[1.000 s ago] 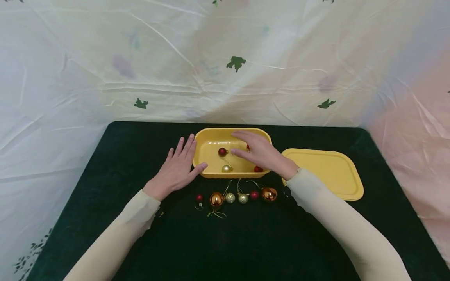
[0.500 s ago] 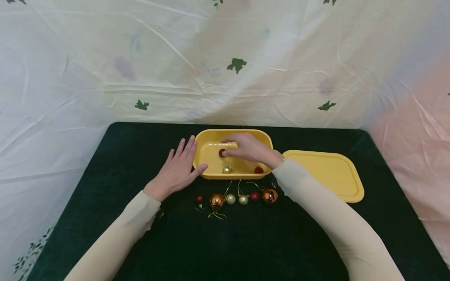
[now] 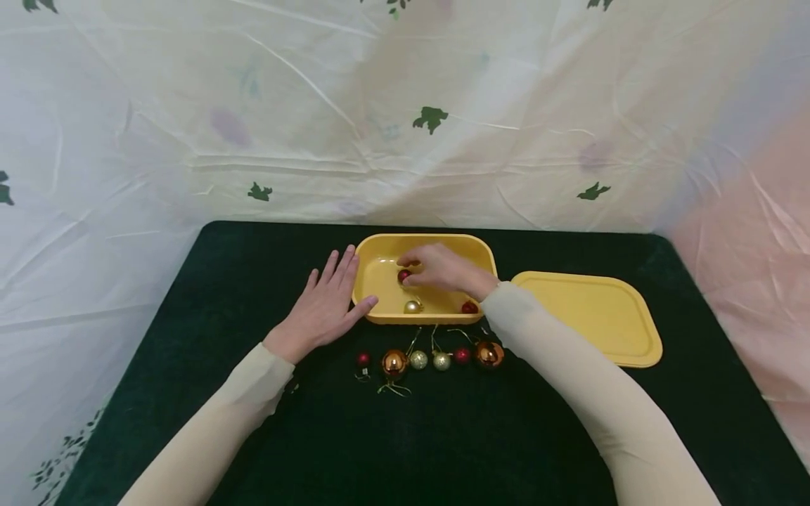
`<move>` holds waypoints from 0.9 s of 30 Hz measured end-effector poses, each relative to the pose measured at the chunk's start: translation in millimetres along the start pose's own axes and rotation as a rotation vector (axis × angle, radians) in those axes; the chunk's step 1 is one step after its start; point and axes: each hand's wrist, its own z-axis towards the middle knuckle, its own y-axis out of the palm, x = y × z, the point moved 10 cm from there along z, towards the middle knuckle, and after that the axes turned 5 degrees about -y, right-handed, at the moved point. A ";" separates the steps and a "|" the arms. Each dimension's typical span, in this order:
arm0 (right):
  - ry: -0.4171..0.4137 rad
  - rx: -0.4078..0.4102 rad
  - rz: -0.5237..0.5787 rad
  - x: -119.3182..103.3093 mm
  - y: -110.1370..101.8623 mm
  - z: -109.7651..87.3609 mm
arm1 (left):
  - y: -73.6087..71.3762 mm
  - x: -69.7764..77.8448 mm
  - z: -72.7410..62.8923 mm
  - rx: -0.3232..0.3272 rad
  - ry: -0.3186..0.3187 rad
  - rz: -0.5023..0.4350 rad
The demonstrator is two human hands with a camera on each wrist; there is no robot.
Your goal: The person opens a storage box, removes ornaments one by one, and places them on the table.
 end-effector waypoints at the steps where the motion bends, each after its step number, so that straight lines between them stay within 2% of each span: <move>1: -0.003 -0.001 0.000 -0.1 1.2 0.6 | 0.1 0.2 0.2 -0.001 0.000 0.000; 9: -0.025 0.011 -0.041 -1.0 6.9 4.1 | 1.3 0.6 1.9 0.001 -0.005 0.002; 14: -0.006 0.029 -0.039 0.3 3.4 1.9 | 2.1 1.4 4.1 0.000 -0.001 0.005; 21: -0.021 0.068 -0.026 -9.6 -17.1 -9.6 | 1.1 0.0 5.1 -0.011 -0.003 0.005; 27: -0.054 0.158 0.043 -20.0 -44.8 -32.3 | -0.2 -1.4 6.9 -0.014 -0.005 0.006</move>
